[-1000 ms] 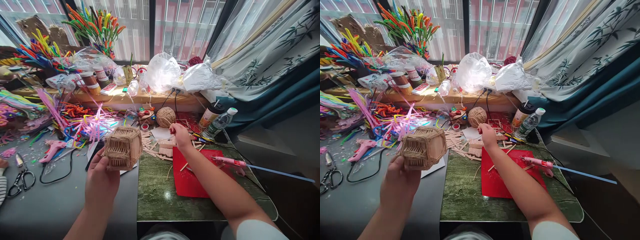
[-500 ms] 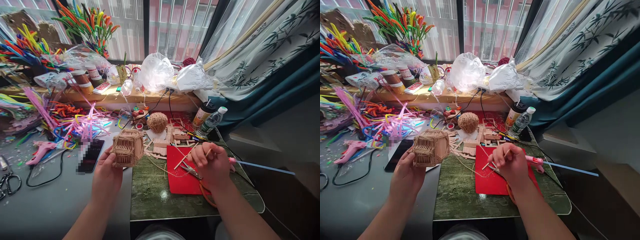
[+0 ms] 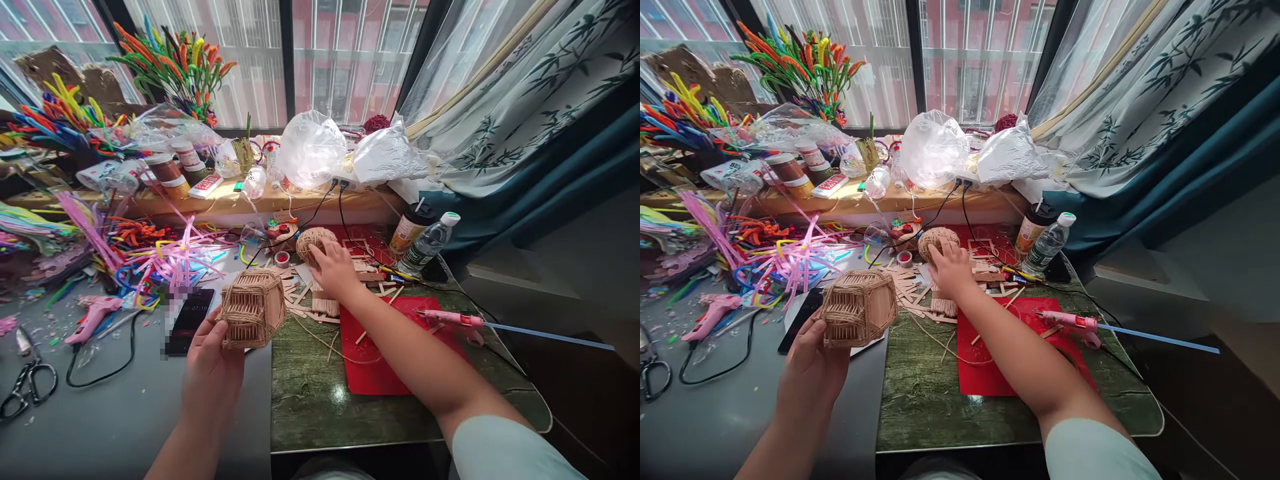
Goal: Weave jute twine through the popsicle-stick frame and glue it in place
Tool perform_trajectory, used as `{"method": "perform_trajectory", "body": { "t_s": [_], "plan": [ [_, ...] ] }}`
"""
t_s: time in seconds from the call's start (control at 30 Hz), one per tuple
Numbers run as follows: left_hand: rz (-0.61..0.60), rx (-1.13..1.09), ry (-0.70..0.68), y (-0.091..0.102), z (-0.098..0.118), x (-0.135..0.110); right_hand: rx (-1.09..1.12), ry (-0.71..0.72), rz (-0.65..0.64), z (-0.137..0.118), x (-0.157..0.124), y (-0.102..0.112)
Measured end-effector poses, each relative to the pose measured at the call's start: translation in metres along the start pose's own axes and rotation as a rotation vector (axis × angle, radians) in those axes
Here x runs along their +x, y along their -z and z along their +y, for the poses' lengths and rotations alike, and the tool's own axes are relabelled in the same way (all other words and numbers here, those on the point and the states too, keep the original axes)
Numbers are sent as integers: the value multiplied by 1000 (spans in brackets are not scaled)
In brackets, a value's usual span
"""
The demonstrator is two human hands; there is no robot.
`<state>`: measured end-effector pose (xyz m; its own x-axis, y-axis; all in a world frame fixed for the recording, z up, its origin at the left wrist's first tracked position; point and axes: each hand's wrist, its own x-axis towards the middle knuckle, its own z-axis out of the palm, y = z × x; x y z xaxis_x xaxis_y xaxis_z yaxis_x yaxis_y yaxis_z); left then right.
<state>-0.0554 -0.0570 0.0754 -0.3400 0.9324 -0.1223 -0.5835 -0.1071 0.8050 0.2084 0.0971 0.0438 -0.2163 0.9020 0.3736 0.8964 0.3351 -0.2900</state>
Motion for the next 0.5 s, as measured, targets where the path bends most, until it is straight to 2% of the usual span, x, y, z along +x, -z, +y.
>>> {"method": "perform_trajectory", "body": {
  "t_s": [0.13,0.27,0.37,0.5],
  "plan": [
    [13,9,7,4,-1,3,29,-180,90,32,-3,-4],
    [35,3,20,-1,-5,6,16,-282,16,44,-11,-21],
    [36,2,39,-7,-6,4,27,-364,1,51,-4,-34],
    [18,10,34,-7,-4,0,92,-406,41,64,9,-33]
  ]
}}
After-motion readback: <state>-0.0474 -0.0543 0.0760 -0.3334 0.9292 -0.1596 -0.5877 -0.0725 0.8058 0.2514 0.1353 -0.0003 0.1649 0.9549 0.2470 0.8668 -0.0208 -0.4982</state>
